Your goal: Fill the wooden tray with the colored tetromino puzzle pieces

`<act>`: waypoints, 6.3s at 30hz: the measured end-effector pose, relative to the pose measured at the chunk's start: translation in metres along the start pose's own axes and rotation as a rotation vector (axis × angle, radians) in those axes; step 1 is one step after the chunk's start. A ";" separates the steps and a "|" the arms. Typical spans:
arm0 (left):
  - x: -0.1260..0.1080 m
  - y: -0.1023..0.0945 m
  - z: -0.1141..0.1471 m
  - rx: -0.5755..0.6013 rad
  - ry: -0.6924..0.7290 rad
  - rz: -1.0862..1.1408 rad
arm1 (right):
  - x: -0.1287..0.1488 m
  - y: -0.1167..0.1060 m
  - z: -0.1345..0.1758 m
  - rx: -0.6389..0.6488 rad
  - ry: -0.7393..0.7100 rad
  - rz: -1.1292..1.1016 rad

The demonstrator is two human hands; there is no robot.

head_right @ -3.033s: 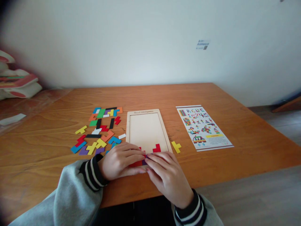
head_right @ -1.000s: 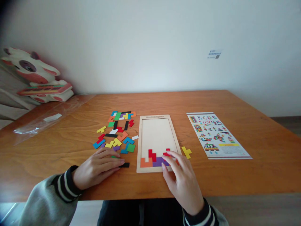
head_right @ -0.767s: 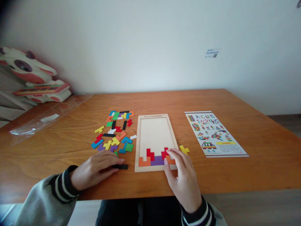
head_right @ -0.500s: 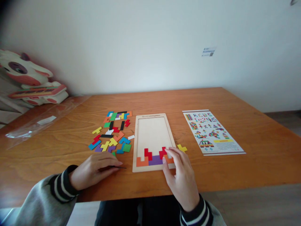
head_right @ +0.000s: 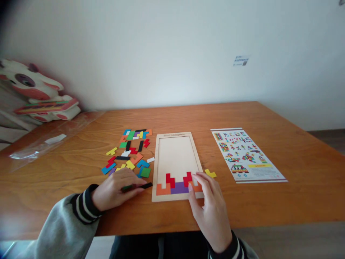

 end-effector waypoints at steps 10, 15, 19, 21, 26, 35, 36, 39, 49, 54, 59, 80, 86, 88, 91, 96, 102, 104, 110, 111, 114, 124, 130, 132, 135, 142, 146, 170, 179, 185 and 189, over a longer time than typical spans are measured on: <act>0.016 -0.020 0.006 -0.133 -0.008 -0.145 | 0.001 0.000 -0.001 -0.003 -0.036 0.020; 0.045 -0.034 -0.008 -0.117 -0.052 -0.239 | 0.000 0.001 0.000 0.008 -0.025 0.016; 0.056 -0.024 -0.018 0.004 -0.039 -0.219 | 0.000 0.001 0.000 0.004 -0.026 0.022; 0.059 -0.019 -0.020 0.011 -0.043 -0.208 | 0.001 0.000 -0.001 -0.002 -0.030 0.031; 0.065 -0.011 -0.019 -0.016 -0.050 -0.136 | 0.003 -0.001 -0.001 0.009 -0.027 0.046; 0.073 -0.005 -0.018 -0.067 -0.051 -0.036 | 0.003 -0.001 -0.003 0.023 -0.021 0.066; 0.074 -0.006 -0.017 -0.073 -0.048 -0.044 | 0.003 -0.001 -0.003 0.023 -0.021 0.067; 0.076 -0.016 -0.012 -0.113 -0.049 -0.107 | 0.003 -0.001 -0.002 0.026 -0.016 0.071; 0.083 -0.029 -0.004 -0.163 -0.092 -0.168 | 0.000 0.000 -0.001 0.040 0.003 0.066; 0.085 -0.029 -0.006 -0.153 -0.108 -0.153 | 0.000 0.000 0.000 0.041 0.009 0.066; 0.081 -0.029 -0.007 -0.133 -0.067 -0.127 | 0.002 0.000 -0.001 0.042 0.004 0.065; 0.092 -0.051 0.029 -0.136 -0.148 -0.158 | 0.006 -0.004 -0.006 0.031 -0.022 0.023; 0.105 -0.039 0.040 -0.105 -0.181 -0.095 | 0.040 0.015 -0.041 0.325 -0.225 -0.136; 0.107 -0.036 0.038 -0.096 -0.185 -0.086 | 0.059 0.034 -0.059 0.455 -0.313 -0.196; 0.108 -0.034 0.035 -0.098 -0.210 -0.049 | 0.079 0.069 -0.091 0.563 -0.400 -0.305; 0.106 -0.034 0.033 -0.121 -0.282 0.042 | 0.088 0.131 -0.134 0.776 -0.498 -0.446; 0.117 -0.047 0.034 -0.344 -0.393 0.030 | 0.087 0.164 -0.156 1.029 -0.558 -0.377; 0.122 -0.049 0.034 -0.387 -0.438 0.000 | 0.089 0.169 -0.158 1.077 -0.582 -0.373; 0.136 -0.053 0.040 -0.477 -0.598 -0.016 | 0.093 0.182 -0.163 1.088 -0.595 -0.441; 0.139 -0.054 0.041 -0.495 -0.640 -0.001 | 0.093 0.183 -0.163 1.090 -0.591 -0.452; 0.144 -0.055 0.044 -0.519 -0.713 0.037 | 0.093 0.186 -0.164 1.088 -0.566 -0.479; 0.145 -0.057 0.043 -0.545 -0.713 0.042 | 0.094 0.198 -0.161 0.998 -0.509 -0.566; 0.132 -0.056 0.038 -0.536 -0.593 -0.040 | 0.081 0.164 -0.169 0.871 -0.317 -0.684; 0.125 -0.052 0.033 -0.483 -0.513 -0.035 | 0.064 0.141 -0.169 0.787 -0.253 -0.721; 0.113 -0.047 0.022 -0.425 -0.427 0.005 | 0.030 0.108 -0.165 0.625 -0.131 -0.723; 0.064 -0.021 -0.042 -0.372 -0.197 0.065 | -0.023 0.099 -0.133 0.439 0.158 -0.966; 0.044 0.005 -0.069 -0.297 -0.104 0.137 | -0.033 0.103 -0.126 0.312 0.003 -0.846; 0.035 0.032 -0.064 -0.145 -0.147 0.198 | -0.052 0.100 -0.114 0.560 0.325 -0.821; 0.010 0.042 -0.062 -0.034 0.093 0.089 | -0.059 0.104 -0.111 0.399 0.613 -0.999; 0.006 0.031 -0.056 -0.084 0.294 -0.013 | -0.068 0.108 -0.113 0.276 0.732 -1.150; 0.005 0.029 -0.055 -0.078 0.329 0.006 | -0.068 0.106 -0.113 0.252 0.682 -1.100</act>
Point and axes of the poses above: each hand's wrist, its own z-axis away from the middle knuckle, its own y-axis out of the palm, x = y × z, the point moved 6 cm from there along -z, towards the middle knuckle, and after that the axes turned 13 degrees about -y, right-handed, at the moved point
